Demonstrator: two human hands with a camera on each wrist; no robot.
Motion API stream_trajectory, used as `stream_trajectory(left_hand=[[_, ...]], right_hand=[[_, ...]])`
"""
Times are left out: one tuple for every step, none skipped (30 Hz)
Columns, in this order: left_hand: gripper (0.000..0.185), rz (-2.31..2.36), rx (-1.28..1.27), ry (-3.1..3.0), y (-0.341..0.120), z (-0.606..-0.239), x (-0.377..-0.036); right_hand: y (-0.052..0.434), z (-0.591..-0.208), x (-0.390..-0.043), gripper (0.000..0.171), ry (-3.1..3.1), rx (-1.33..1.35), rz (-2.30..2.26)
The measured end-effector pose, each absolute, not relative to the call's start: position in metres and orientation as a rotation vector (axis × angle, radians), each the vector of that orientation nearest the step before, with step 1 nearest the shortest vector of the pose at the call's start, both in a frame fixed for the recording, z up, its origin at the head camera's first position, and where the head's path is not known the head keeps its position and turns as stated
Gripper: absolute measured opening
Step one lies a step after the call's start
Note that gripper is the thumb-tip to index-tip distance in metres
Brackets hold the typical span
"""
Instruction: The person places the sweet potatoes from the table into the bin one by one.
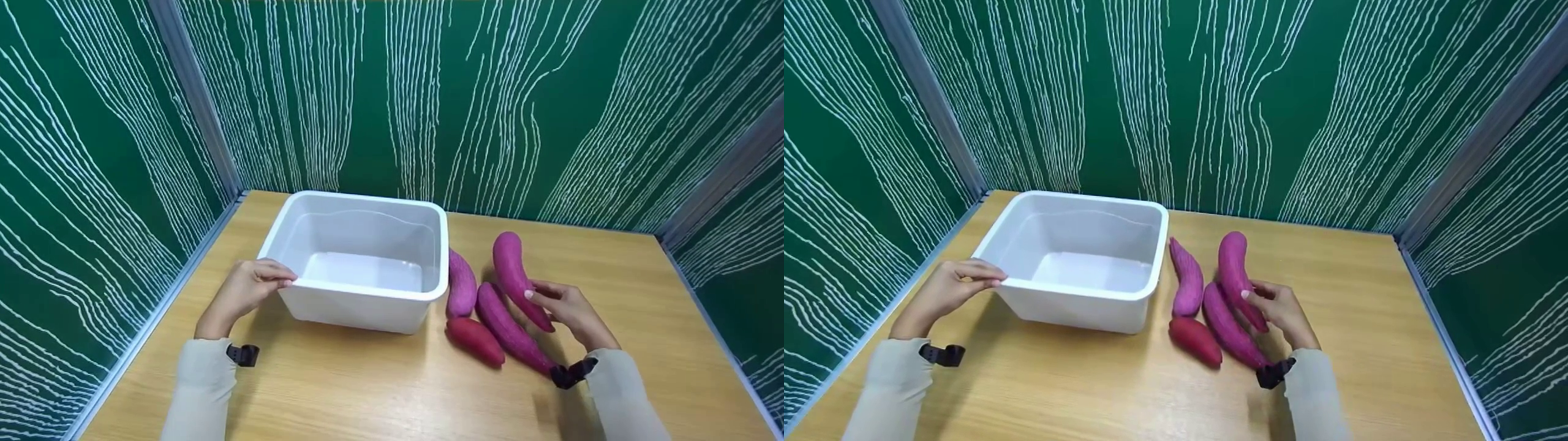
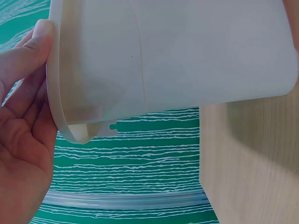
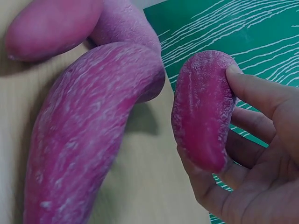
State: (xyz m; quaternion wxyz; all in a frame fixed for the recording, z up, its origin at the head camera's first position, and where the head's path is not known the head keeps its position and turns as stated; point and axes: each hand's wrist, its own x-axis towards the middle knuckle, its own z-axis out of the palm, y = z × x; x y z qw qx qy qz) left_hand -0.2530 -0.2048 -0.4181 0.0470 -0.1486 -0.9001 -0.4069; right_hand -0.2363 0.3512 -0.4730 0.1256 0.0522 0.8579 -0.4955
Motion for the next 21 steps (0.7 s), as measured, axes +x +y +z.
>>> stream_trajectory(left_hand=[[0.017, -1.241, -0.455, -2.746, -0.205, -0.418, -0.253], [0.017, -1.239, -0.456, -2.748, -0.205, -0.418, -0.253], [0.017, -1.235, -0.455, -2.750, -0.205, -0.418, -0.253], [0.017, -1.232, -0.454, -2.753, -0.204, -0.418, -0.253], [0.017, -1.230, -0.451, -2.757, -0.204, -0.418, -0.253], [0.017, -1.229, -0.443, -2.762, -0.204, -0.418, -0.253], [0.017, -1.230, -0.436, -2.766, -0.204, -0.418, -0.253], [0.017, -1.230, -0.428, -2.769, -0.204, -0.418, -0.253], [0.017, -1.232, -0.421, -2.771, -0.204, -0.418, -0.252], [0.017, -1.234, -0.418, -2.772, -0.204, -0.418, -0.252], [0.017, -1.229, -0.429, -2.766, -0.204, -0.418, -0.252], [0.016, -1.229, -0.432, -2.763, -0.204, -0.418, -0.252], [0.015, -1.228, -0.437, -2.757, -0.204, -0.418, -0.252], [0.015, -1.226, -0.442, -2.752, -0.205, -0.418, -0.252], [0.014, -1.224, -0.450, -2.748, -0.205, -0.418, -0.252], [0.014, -1.222, -0.456, -2.745, -0.205, -0.418, -0.252], [0.014, -1.220, -0.461, -2.741, -0.205, -0.418, -0.252], [0.014, -1.226, -0.451, -2.744, -0.205, -0.418, -0.252], [0.014, -1.225, -0.455, -2.742, -0.205, -0.418, -0.252], [0.014, -1.226, -0.459, -2.740, -0.205, -0.418, -0.252], [0.014, -1.225, -0.464, -2.740, -0.205, -0.417, -0.252]], right_hand=[[0.351, -0.472, -0.237, 0.074, 2.497, 0.151, -1.445], [0.351, -0.471, -0.237, 0.074, 2.498, 0.149, -1.445], [0.350, -0.469, -0.237, 0.074, 2.498, 0.146, -1.444], [0.350, -0.468, -0.238, 0.074, 2.499, 0.141, -1.443], [0.349, -0.466, -0.238, 0.074, 2.497, 0.138, -1.445], [0.349, -0.465, -0.238, 0.074, 2.497, 0.136, -1.446], [0.348, -0.463, -0.239, 0.074, 2.496, 0.126, -1.449], [0.347, -0.461, -0.239, 0.074, 2.497, 0.116, -1.451], [0.346, -0.459, -0.239, 0.074, 2.494, 0.104, -1.461], [0.345, -0.458, -0.240, 0.073, 2.492, 0.094, -1.469], [0.344, -0.456, -0.240, 0.073, 2.490, 0.085, -1.480], [0.343, -0.454, -0.241, 0.073, 2.490, 0.073, -1.484], [0.342, -0.452, -0.241, 0.072, 2.490, 0.061, -1.487], [0.341, -0.451, -0.241, 0.072, 2.490, 0.054, -1.489], [0.340, -0.449, -0.242, 0.072, 2.489, 0.048, -1.489], [0.339, -0.447, -0.242, 0.072, 2.488, 0.049, -1.484], [0.338, -0.446, -0.243, 0.072, 2.487, 0.046, -1.480], [0.337, -0.445, -0.243, 0.072, 2.485, 0.048, -1.475], [0.336, -0.443, -0.244, 0.073, 2.481, 0.049, -1.470], [0.336, -0.442, -0.244, 0.074, 2.477, 0.057, -1.466], [0.335, -0.441, -0.245, 0.075, 2.471, 0.063, -1.461]])
